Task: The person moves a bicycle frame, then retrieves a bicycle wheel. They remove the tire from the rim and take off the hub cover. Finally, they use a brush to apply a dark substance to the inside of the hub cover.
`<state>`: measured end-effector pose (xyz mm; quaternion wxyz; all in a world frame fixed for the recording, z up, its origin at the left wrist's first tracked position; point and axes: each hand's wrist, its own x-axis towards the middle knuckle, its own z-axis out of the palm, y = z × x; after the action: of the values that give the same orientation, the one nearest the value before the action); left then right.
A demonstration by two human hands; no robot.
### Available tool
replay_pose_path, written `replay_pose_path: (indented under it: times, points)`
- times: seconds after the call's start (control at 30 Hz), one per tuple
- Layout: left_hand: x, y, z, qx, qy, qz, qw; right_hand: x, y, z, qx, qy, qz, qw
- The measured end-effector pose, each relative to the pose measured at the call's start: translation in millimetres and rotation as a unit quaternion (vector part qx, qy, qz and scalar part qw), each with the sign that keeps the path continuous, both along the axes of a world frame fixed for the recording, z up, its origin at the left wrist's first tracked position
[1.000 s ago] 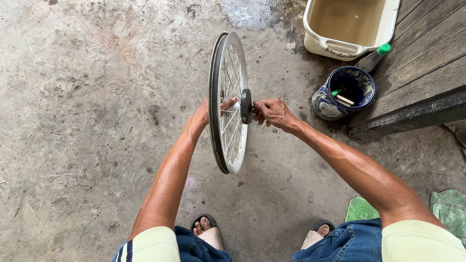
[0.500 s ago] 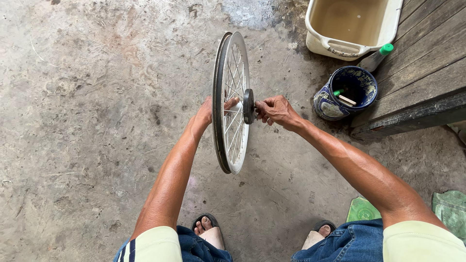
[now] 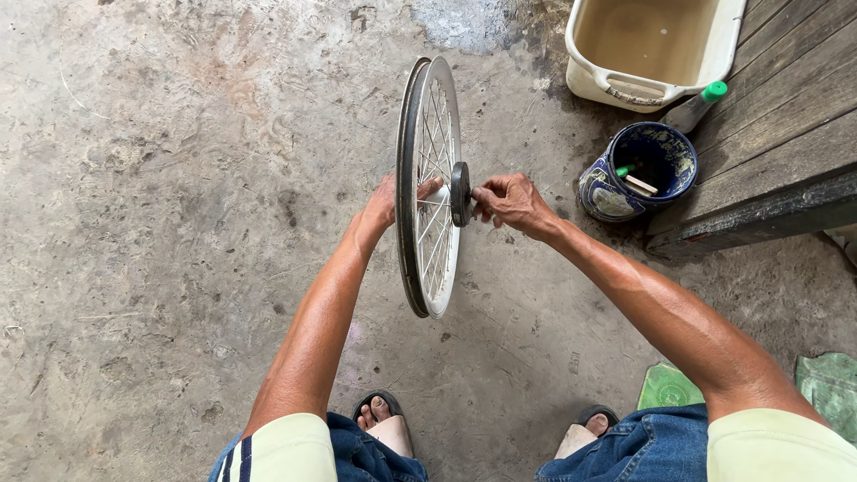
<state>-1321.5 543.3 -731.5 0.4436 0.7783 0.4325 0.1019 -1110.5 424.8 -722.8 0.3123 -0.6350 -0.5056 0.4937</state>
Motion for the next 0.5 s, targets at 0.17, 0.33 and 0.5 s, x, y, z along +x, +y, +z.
replay_pose_path:
  times: [0.17, 0.33, 0.5]
  points:
    - [0.0, -0.5, 0.6, -0.017, 0.002, -0.002, 1.000, -1.5, -1.7, -0.5, 0.089, -0.007, -0.014, 0.996]
    - [3.6, -0.7, -1.3, -0.011, 0.007, -0.006, 1.000, -1.1, -1.6, -1.8, -0.030, 0.050, -0.058, 0.997]
    - [5.3, 0.1, -2.5, 0.016, 0.023, -0.019, 0.999, 0.9, -1.0, -0.5, 0.084, 0.019, 0.003, 0.996]
